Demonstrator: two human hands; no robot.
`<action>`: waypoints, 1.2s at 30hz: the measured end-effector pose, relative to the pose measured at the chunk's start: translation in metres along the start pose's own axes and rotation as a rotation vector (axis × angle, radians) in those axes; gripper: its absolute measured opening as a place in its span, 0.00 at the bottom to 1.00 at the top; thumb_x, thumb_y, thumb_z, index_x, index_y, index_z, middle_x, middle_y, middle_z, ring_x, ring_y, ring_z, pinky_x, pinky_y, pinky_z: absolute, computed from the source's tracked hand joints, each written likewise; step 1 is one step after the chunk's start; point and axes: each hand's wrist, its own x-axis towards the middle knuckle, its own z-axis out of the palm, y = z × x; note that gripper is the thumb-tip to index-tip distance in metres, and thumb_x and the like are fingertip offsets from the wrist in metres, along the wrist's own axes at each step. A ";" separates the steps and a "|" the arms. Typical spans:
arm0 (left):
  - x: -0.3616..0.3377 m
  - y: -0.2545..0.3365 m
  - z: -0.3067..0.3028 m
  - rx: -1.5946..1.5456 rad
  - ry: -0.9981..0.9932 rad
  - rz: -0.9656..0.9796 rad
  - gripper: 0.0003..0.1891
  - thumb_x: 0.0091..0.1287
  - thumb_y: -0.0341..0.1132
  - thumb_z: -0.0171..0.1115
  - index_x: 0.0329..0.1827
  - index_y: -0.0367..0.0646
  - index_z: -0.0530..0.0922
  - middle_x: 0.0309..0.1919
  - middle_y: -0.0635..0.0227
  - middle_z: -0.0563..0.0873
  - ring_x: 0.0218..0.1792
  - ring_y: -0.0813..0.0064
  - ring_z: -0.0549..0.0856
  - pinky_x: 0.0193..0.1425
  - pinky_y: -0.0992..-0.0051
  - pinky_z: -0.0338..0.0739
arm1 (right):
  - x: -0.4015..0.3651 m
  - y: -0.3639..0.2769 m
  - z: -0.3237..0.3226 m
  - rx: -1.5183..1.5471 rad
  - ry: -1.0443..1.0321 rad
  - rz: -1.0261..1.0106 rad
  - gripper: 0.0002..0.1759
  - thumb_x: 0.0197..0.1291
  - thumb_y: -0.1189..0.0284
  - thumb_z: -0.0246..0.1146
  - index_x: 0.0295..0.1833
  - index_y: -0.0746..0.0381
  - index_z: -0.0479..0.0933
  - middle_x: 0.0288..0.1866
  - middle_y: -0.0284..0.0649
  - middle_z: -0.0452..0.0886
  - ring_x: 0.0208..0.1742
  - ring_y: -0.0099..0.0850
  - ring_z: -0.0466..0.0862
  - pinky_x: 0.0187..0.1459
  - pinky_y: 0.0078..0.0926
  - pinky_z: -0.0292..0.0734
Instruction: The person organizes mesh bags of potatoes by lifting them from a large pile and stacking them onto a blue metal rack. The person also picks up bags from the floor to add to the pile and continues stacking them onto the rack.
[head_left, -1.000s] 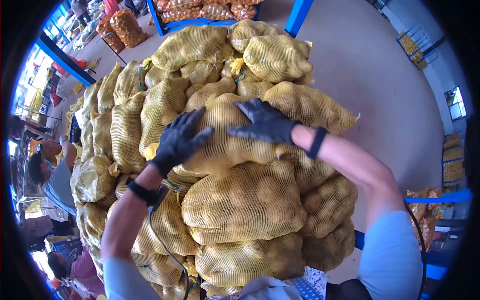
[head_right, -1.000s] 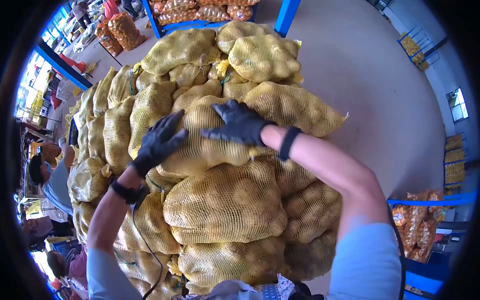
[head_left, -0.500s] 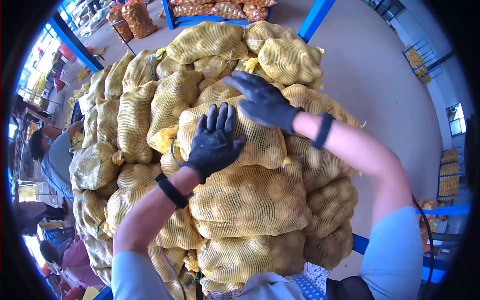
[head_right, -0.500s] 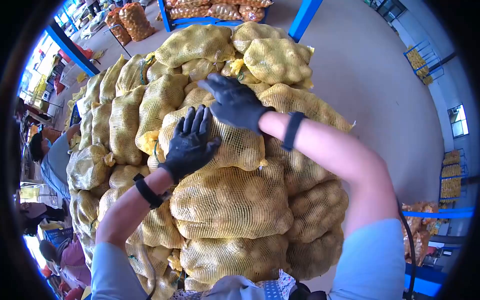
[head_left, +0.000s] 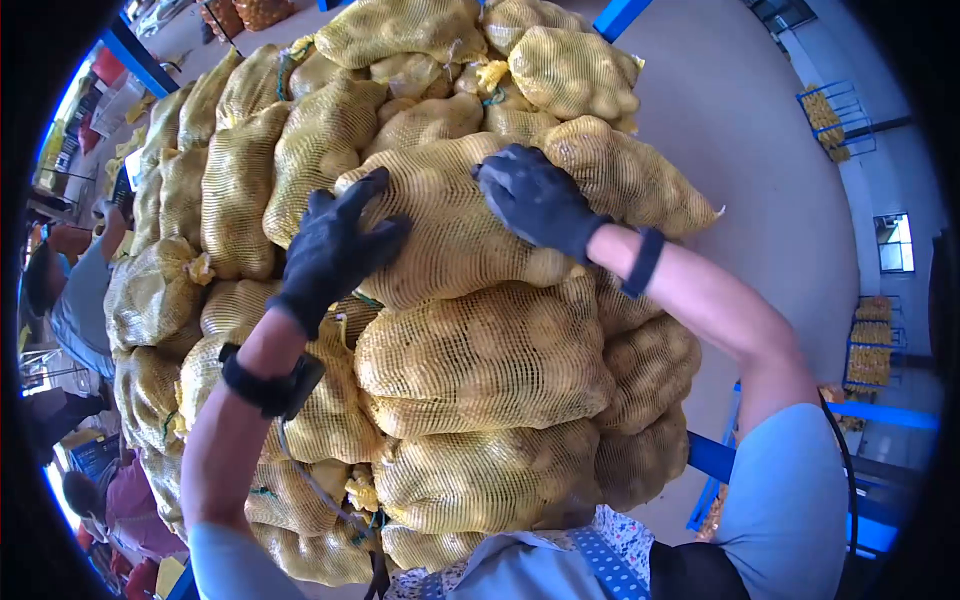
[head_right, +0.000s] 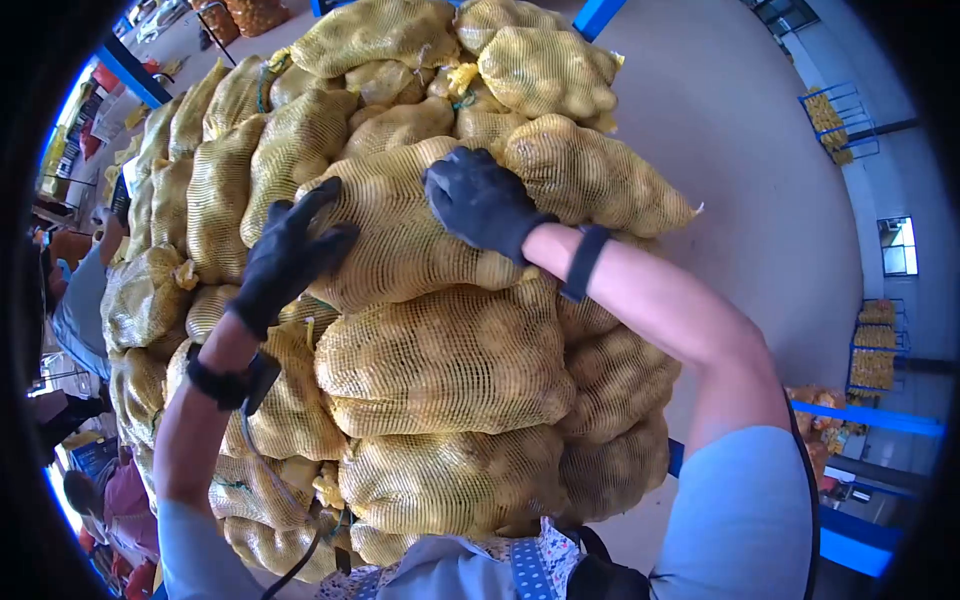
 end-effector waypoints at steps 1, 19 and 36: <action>-0.007 -0.003 0.017 0.029 0.110 0.045 0.36 0.64 0.62 0.65 0.76 0.66 0.69 0.65 0.39 0.72 0.67 0.43 0.75 0.71 0.56 0.69 | -0.012 0.003 0.001 0.013 0.053 -0.048 0.13 0.67 0.65 0.57 0.51 0.57 0.81 0.49 0.43 0.81 0.53 0.45 0.80 0.56 0.45 0.76; 0.079 0.064 0.058 0.377 0.163 0.550 0.40 0.72 0.61 0.55 0.80 0.46 0.59 0.74 0.52 0.70 0.75 0.50 0.67 0.78 0.52 0.59 | 0.032 0.133 -0.061 -0.168 0.010 0.094 0.34 0.72 0.44 0.47 0.76 0.49 0.67 0.76 0.47 0.69 0.73 0.44 0.72 0.73 0.46 0.64; 0.065 0.106 0.114 0.397 0.040 0.443 0.50 0.67 0.66 0.57 0.83 0.45 0.48 0.78 0.38 0.56 0.78 0.41 0.57 0.80 0.49 0.51 | 0.018 0.096 -0.030 -0.529 -0.052 0.110 0.33 0.72 0.51 0.48 0.78 0.52 0.64 0.80 0.44 0.63 0.82 0.49 0.57 0.77 0.69 0.40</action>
